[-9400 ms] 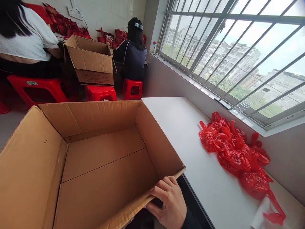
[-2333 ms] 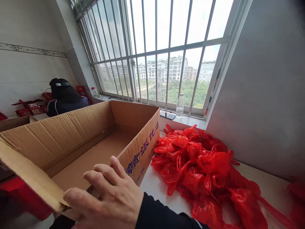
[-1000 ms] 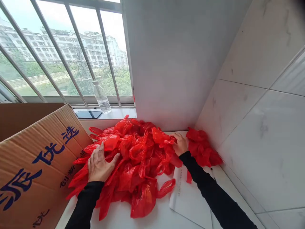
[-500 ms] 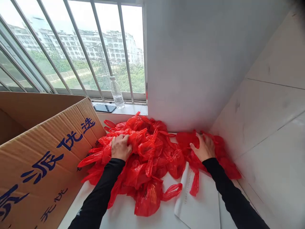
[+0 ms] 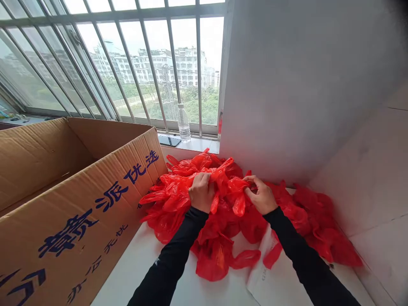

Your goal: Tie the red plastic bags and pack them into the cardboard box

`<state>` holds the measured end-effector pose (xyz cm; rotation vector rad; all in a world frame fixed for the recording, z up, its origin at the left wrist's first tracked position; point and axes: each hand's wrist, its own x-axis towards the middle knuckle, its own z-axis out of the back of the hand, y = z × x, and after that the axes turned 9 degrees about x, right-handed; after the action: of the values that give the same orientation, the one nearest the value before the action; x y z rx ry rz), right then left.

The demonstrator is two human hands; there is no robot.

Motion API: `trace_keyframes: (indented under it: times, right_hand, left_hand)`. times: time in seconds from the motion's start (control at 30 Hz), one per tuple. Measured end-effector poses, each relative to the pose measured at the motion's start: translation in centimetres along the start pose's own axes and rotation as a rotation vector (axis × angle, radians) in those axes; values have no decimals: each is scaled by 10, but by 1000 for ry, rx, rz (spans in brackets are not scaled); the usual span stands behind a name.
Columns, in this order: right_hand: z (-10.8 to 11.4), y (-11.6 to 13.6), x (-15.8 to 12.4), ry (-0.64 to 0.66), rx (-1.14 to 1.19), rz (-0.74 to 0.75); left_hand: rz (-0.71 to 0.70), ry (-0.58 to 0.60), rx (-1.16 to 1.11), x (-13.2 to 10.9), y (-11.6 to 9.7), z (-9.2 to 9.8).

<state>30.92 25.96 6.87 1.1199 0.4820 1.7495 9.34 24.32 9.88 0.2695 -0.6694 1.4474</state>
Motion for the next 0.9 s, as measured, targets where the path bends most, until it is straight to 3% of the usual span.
trace_keyframes:
  times: [0.17, 0.27, 0.37, 0.47, 0.57, 0.63, 0.7, 0.9]
  right_hand:
    - [43, 1, -5, 168, -56, 101]
    - [65, -15, -11, 155, -148, 106]
    - [99, -35, -18, 4, -235, 40]
    - [134, -53, -20, -142, -342, -66]
    - [146, -62, -20, -162, -431, -185]
    - [133, -56, -22, -119, -456, -217]
    - [100, -39, -31, -54, -447, -179]
    - [-54, 36, -84, 374, -221, 85]
  left_hand:
    - [-359, 68, -225, -5, -75, -1]
    - [-513, 104, -281, -15, -79, 5]
    - [-392, 90, -189, -16, -31, 14]
    - [-48, 78, 26, -11, 40, 16]
    - [55, 219, 182, -10, 87, 8]
    - [61, 294, 228, -14, 96, 3]
    - [69, 302, 238, -16, 90, 0]
    - [127, 123, 118, -2, 46, 17]
